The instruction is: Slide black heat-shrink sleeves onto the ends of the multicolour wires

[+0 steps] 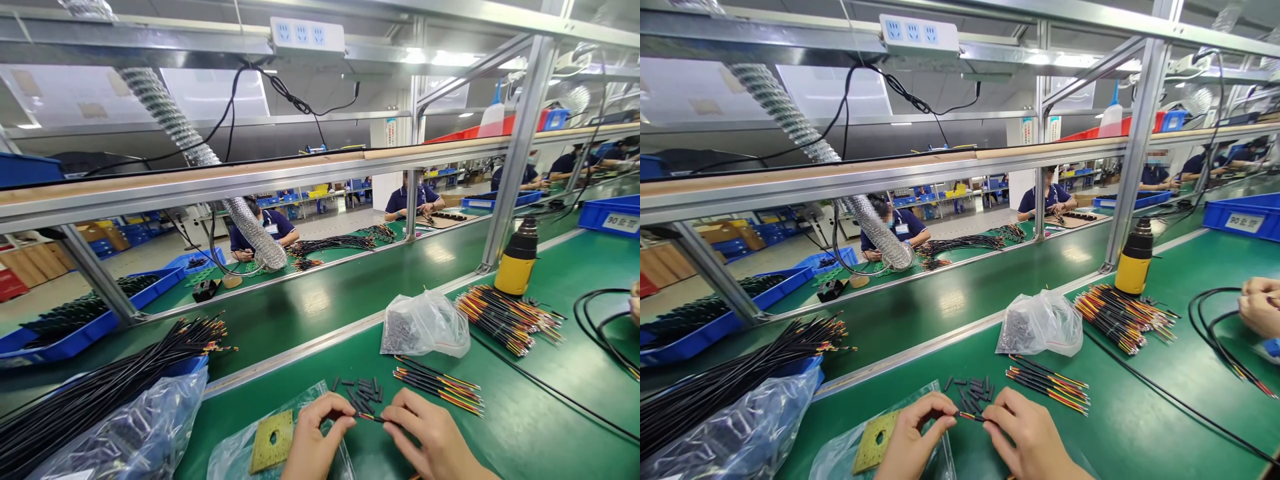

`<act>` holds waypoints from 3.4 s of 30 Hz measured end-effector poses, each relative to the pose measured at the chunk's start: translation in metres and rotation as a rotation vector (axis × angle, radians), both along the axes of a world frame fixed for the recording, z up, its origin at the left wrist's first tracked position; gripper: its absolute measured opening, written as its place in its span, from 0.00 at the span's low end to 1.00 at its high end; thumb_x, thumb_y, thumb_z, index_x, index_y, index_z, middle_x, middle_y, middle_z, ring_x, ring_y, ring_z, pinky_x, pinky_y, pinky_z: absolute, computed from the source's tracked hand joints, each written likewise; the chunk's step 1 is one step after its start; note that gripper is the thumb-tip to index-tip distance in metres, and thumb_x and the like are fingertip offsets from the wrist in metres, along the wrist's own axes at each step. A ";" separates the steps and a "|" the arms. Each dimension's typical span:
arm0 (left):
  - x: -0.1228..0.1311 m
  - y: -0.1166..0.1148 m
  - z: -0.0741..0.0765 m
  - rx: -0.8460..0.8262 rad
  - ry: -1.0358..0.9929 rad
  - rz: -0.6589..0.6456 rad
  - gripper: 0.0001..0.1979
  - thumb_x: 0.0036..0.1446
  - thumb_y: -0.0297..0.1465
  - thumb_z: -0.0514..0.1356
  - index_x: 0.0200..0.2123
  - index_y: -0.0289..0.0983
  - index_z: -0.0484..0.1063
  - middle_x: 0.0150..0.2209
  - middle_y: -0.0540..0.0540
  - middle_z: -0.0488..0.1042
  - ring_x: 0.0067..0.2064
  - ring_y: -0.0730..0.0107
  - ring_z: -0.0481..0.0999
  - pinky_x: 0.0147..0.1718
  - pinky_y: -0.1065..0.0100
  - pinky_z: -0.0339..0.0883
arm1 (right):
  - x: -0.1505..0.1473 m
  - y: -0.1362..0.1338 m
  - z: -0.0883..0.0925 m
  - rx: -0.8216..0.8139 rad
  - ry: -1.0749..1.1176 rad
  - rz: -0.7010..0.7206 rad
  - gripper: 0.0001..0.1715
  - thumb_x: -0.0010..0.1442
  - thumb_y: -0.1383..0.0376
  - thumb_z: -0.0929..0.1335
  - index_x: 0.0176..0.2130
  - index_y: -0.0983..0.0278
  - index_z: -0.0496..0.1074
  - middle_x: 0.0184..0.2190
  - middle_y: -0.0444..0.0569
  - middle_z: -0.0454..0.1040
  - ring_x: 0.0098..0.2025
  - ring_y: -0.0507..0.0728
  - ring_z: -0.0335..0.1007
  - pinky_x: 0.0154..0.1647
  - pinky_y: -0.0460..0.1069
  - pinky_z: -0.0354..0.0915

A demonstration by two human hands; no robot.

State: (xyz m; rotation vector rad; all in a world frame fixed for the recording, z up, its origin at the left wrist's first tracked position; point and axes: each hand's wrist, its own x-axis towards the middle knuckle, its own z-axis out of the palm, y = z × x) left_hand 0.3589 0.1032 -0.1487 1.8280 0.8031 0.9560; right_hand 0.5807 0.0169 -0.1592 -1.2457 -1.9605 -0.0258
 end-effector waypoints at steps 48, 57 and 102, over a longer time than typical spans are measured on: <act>0.023 -0.045 0.002 0.541 0.086 -0.018 0.12 0.67 0.41 0.60 0.35 0.41 0.78 0.27 0.46 0.82 0.27 0.62 0.79 0.28 0.66 0.70 | -0.011 0.000 0.004 -0.514 0.672 0.440 0.28 0.67 0.43 0.66 0.33 0.61 0.81 0.30 0.46 0.73 0.33 0.55 0.68 0.37 0.48 0.62; 0.022 -0.045 0.005 0.419 0.027 -0.028 0.07 0.62 0.37 0.67 0.34 0.40 0.80 0.27 0.47 0.82 0.28 0.64 0.79 0.29 0.68 0.71 | -0.012 -0.001 0.003 -0.545 0.686 0.455 0.27 0.67 0.43 0.66 0.35 0.60 0.81 0.30 0.47 0.74 0.35 0.56 0.70 0.37 0.48 0.63; 0.002 -0.003 -0.010 0.231 0.068 -0.013 0.09 0.65 0.27 0.62 0.46 0.44 0.78 0.40 0.50 0.85 0.41 0.66 0.84 0.44 0.71 0.75 | -0.005 0.001 -0.001 0.033 0.074 0.062 0.11 0.71 0.70 0.60 0.47 0.60 0.69 0.35 0.48 0.76 0.34 0.55 0.73 0.34 0.47 0.67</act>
